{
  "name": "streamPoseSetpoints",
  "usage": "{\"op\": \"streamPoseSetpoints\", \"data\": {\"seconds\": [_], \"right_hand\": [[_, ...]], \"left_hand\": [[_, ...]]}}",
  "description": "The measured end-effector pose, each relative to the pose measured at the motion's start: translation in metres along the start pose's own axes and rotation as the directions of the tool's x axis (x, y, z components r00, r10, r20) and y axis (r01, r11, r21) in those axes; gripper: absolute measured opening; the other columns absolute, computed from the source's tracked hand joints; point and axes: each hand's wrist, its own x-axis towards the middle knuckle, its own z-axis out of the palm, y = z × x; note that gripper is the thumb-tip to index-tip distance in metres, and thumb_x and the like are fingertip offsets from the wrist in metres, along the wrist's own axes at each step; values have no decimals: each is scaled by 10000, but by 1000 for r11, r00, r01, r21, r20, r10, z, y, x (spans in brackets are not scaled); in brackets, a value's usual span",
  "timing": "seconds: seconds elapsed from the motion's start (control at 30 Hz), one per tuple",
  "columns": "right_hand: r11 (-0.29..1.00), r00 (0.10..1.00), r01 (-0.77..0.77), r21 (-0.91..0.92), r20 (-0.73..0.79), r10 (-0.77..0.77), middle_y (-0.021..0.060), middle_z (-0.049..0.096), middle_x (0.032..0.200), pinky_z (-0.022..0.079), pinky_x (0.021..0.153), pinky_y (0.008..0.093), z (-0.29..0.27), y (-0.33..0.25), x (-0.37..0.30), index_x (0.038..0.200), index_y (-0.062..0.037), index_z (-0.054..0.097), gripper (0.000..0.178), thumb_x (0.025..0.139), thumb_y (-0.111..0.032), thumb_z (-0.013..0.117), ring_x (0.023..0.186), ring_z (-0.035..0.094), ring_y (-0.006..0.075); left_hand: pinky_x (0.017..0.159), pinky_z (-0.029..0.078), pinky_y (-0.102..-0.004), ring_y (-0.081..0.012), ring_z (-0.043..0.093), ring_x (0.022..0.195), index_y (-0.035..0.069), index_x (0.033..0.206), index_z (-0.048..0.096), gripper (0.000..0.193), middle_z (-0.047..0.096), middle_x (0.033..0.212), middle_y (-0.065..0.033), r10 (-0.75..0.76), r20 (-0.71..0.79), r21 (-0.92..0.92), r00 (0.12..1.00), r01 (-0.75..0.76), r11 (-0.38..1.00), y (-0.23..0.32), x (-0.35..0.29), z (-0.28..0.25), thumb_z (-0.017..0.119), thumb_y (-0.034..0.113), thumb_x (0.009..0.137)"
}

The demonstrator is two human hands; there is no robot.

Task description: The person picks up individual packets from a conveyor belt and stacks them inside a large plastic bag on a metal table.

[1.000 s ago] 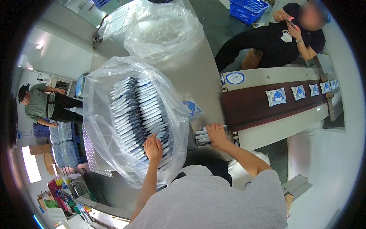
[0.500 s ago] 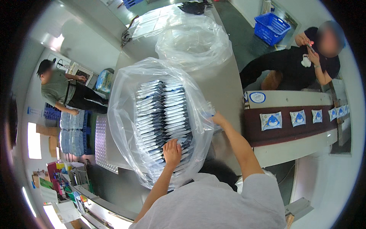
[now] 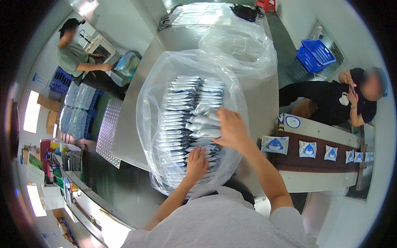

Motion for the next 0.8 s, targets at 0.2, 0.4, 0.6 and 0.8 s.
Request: {"op": "streamPoseSetpoints", "data": {"seconds": [0.2,0.4,0.6,0.8], "right_hand": [[963,911,222,-149,383,-151,140,530,1181,349,949,449,148,16,4,1237,-26,396,815,613,-379,784,1102,509,305],[635,960,-219,741,48,274,190,422,1320,313,998,446,169,64,-3,1283,-7,358,520,909,-333,511,1208,435,305],[688,955,-295,664,189,228,173,437,1311,328,1014,360,153,20,-30,1323,-18,372,453,968,-296,413,1200,438,273],[721,673,-609,332,-265,691,203,521,1177,447,879,400,64,95,-127,1181,-26,525,357,838,-122,556,989,530,371]], "left_hand": [[948,367,-460,-390,462,1095,-3,1161,502,382,496,1159,-201,-148,-293,-351,945,38,936,3,24,-33,513,-8,779],[1088,190,-522,-309,271,1339,3,1284,436,465,424,1341,-127,-140,-179,136,974,166,977,-53,82,-7,468,237,884],[1079,236,-485,-283,328,1312,22,1267,450,453,465,1291,-113,-43,-47,161,998,50,986,-46,89,17,505,228,868],[1040,262,-482,-301,403,1213,31,1254,442,418,485,1225,-129,60,-99,182,993,-41,982,-34,95,22,467,248,898]]}}
